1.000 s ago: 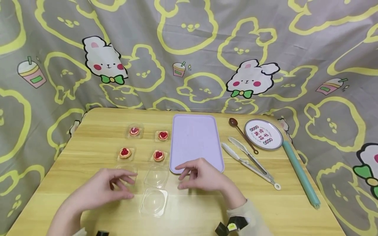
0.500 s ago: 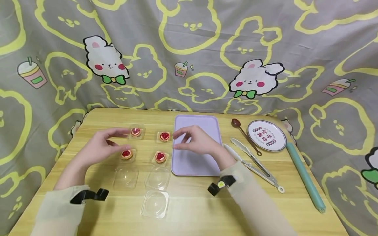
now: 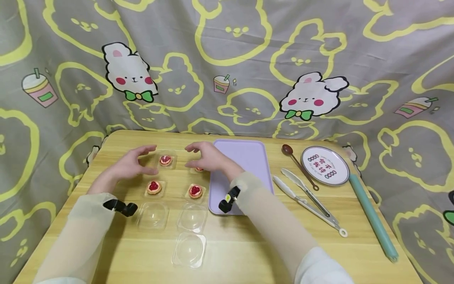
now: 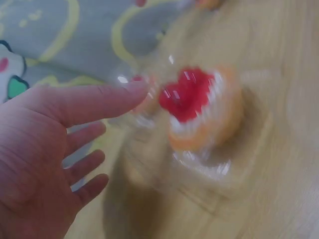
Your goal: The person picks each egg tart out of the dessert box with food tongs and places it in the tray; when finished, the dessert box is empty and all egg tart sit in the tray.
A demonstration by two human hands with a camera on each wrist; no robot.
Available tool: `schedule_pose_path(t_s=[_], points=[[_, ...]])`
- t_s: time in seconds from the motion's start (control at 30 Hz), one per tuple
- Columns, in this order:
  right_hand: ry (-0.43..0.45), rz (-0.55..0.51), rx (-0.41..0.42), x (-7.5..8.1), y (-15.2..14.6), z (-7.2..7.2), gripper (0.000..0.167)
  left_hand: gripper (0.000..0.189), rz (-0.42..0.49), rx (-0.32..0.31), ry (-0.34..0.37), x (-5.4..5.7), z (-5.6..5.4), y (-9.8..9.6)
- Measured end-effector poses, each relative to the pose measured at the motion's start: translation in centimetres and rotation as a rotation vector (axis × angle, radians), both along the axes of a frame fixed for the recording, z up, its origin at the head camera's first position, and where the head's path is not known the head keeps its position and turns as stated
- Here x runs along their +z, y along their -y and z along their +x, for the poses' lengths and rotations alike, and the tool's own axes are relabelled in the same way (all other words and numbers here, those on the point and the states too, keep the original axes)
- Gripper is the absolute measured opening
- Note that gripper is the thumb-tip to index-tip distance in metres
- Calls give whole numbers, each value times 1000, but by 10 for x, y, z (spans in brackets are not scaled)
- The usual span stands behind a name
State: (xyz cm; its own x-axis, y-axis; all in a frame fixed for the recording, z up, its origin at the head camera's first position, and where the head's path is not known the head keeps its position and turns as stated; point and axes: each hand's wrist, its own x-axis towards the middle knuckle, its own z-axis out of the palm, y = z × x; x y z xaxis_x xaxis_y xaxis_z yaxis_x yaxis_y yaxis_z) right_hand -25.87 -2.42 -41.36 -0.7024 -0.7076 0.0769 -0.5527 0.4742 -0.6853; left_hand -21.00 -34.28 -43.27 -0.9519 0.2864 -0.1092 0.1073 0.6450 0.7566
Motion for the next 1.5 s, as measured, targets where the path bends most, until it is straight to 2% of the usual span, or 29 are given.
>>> schedule_pose_path(t_s=[0.13, 0.3, 0.4, 0.53, 0.7, 0.83, 1.1, 1.33, 1.5], points=[[-59, 102, -20, -12, 20, -12, 66, 99, 25, -16, 19, -16, -11, 4], [-137, 210, -59, -21, 41, -19, 76, 97, 54, -33, 32, -28, -20, 1], [-154, 268, -66, -27, 52, -22, 85, 95, 62, -32, 31, -34, -23, -2], [-156, 333, -65, -31, 63, -25, 95, 94, 127, -14, 28, -39, -24, -6], [-143, 384, -88, -28, 73, -26, 97, 90, 170, 6, 5, -45, -24, -10], [-127, 383, -101, -24, 79, -27, 96, 89, 146, 34, 1, -48, -26, -11], [-87, 279, -117, -28, 82, -24, 90, 75, 147, 73, 4, -47, -26, -8], [-179, 262, -124, -31, 80, -20, 91, 82, 125, 91, 31, -45, -25, -9], [-271, 305, -121, -31, 78, -17, 92, 80, 114, 64, 37, -47, -26, -7]])
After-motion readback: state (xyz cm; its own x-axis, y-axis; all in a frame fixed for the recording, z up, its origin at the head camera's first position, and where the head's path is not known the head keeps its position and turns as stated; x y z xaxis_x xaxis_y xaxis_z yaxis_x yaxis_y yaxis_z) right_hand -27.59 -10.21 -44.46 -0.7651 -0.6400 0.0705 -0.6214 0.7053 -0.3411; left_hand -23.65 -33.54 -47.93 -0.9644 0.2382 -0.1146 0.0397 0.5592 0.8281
